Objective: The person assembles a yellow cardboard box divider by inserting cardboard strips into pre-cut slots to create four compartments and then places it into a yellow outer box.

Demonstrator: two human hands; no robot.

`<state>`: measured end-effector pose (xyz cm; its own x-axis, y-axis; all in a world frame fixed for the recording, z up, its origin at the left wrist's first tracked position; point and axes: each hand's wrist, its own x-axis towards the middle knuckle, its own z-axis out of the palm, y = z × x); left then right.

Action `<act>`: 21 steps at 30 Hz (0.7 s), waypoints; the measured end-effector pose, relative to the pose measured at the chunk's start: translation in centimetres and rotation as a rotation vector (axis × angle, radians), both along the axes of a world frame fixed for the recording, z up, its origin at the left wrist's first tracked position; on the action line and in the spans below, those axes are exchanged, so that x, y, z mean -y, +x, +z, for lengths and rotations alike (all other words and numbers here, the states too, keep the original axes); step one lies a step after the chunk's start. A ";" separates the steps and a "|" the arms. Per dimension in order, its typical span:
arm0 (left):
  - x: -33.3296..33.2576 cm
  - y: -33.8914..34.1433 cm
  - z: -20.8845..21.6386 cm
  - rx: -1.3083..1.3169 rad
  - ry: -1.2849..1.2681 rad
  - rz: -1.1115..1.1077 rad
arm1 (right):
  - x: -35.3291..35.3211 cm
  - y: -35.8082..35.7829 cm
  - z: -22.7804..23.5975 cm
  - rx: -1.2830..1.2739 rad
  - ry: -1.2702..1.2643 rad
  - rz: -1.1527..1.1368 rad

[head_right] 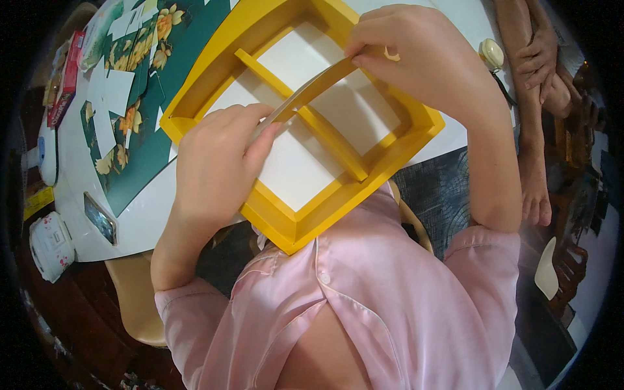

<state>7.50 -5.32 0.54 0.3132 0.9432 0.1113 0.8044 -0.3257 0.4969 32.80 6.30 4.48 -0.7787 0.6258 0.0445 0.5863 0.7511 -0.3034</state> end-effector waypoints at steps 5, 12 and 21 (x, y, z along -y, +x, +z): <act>0.0 0.5 -0.1 -0.042 0.007 -0.012 | 0.3 -0.3 0.6 0.006 0.029 0.026; 0.6 0.8 -1.3 -0.159 0.094 -0.041 | 0.4 -0.4 0.3 -0.013 0.092 0.027; 1.0 1.1 -1.4 -0.183 0.005 -0.032 | -0.3 0.5 -1.2 -0.178 -0.167 -0.145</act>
